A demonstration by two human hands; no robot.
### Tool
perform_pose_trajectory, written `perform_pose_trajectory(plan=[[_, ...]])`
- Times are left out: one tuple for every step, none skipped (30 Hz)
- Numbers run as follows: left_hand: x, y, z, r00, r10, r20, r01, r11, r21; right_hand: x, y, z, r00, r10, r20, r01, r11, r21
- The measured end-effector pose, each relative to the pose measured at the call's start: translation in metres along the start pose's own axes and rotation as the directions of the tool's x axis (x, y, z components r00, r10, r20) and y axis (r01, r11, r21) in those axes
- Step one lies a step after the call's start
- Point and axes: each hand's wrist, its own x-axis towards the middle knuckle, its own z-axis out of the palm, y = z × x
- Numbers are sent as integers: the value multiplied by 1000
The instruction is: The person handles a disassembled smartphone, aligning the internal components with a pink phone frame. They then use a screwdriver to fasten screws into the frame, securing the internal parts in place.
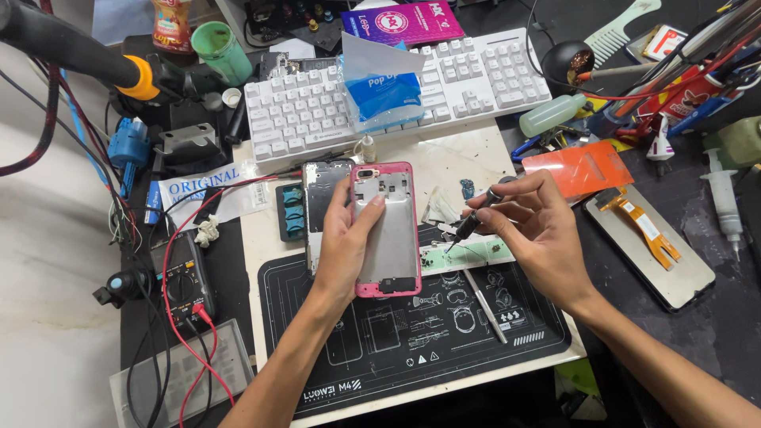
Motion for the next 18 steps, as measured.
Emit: perform_pose_trajectory(plan=[[-2,3,2,1000,13,0,-13,1000,27,0,1,0,1000,20,-1,-20,1000,-2],[-4,7,2,1000,26,0,-26,998,54,0,2,0,999,39,0,-39,999,-3],[-6,9,3,999,40,1,-39,996,81,0,3,1,998,58,0,-58,998,-5],[-5,10,4,996,84,30,-87,991,101,0,3,1,999,47,8,-47,999,7],[-5,9,4,990,128,61,-134,984,119,0,3,1,999,36,16,-37,999,19],[-4,8,4,981,171,92,-183,974,136,1,2,1,999,25,25,-25,999,32],[-4,5,4,976,189,111,-205,966,156,1,1,1,1000,24,18,-24,999,29],[-5,2,4,970,204,131,-225,958,176,0,0,1,1000,24,10,-24,999,26],[-6,0,3,964,219,150,-246,950,195,0,-2,0,1000,24,2,-24,999,23],[-7,-1,3,979,153,133,-179,962,206,0,-3,0,1000,23,-3,-23,999,37],[-8,-2,3,989,87,116,-111,970,217,0,-4,0,1000,22,-8,-22,999,50],[-9,-2,3,995,20,98,-42,973,226,0,-5,0,1000,22,-14,-21,998,64],[-10,-2,3,994,9,113,-32,979,203,0,-6,-1,999,17,-30,-16,999,49],[-11,-1,4,992,0,128,-23,983,180,1,-7,-2,999,11,-47,-10,999,34],[-11,0,4,990,-10,144,-13,987,158,2,-9,-3,998,6,-64,-4,1000,19],[-11,1,5,986,29,167,-59,982,178,2,-11,-4,997,-24,-78,27,999,33],[-11,1,7,979,67,191,-105,975,198,2,-14,-5,994,-54,-92,59,997,46],[-11,3,9,971,105,216,-152,965,216,2,-17,-6,991,-84,-107,90,994,58]])
